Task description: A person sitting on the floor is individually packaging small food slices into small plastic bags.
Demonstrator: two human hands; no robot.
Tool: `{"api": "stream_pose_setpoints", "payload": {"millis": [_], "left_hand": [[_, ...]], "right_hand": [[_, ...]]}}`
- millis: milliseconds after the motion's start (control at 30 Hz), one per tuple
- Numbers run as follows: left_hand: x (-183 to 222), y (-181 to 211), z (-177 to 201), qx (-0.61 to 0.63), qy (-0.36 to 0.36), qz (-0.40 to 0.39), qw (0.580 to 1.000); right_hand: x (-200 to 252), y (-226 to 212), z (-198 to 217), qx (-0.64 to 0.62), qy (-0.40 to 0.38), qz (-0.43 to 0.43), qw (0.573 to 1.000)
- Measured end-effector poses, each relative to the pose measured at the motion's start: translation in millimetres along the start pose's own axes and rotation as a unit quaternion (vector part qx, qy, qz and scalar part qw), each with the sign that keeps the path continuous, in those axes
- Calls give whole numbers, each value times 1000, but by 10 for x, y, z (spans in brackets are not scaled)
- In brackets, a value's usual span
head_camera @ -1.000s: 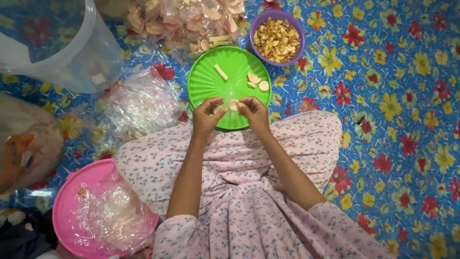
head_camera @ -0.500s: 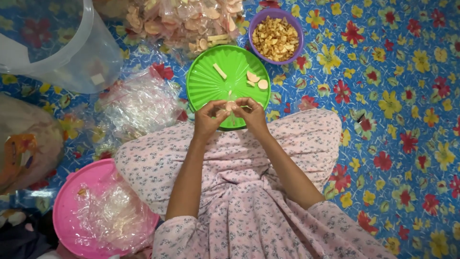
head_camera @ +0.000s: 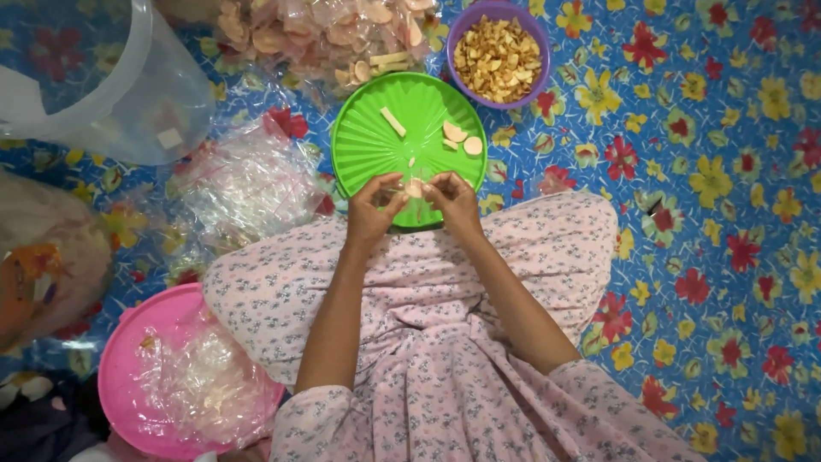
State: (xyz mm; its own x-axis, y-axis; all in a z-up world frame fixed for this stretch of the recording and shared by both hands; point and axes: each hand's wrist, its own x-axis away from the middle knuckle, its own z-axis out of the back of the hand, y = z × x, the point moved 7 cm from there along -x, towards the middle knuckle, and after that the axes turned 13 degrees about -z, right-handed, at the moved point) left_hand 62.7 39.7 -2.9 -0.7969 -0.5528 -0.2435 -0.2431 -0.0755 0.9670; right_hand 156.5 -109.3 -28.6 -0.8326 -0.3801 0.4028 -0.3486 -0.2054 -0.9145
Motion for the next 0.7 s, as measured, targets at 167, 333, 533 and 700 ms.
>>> {"api": "stream_pose_setpoints", "payload": {"millis": [167,333,533,700], "left_hand": [[-32,132,8,43,42,29,998],[-70,188,51,60,53,51,995],[-44,-10,34,100,39,123,987],[-64,-138,77,118,36,86,989]], "right_hand": [[-39,14,16,19,8,22,1000],[-60,22,-13,9,-1,36,999],[37,-164,-134,0,-40,33,999],[100,-234,-200,40,-56,7,998]]}}
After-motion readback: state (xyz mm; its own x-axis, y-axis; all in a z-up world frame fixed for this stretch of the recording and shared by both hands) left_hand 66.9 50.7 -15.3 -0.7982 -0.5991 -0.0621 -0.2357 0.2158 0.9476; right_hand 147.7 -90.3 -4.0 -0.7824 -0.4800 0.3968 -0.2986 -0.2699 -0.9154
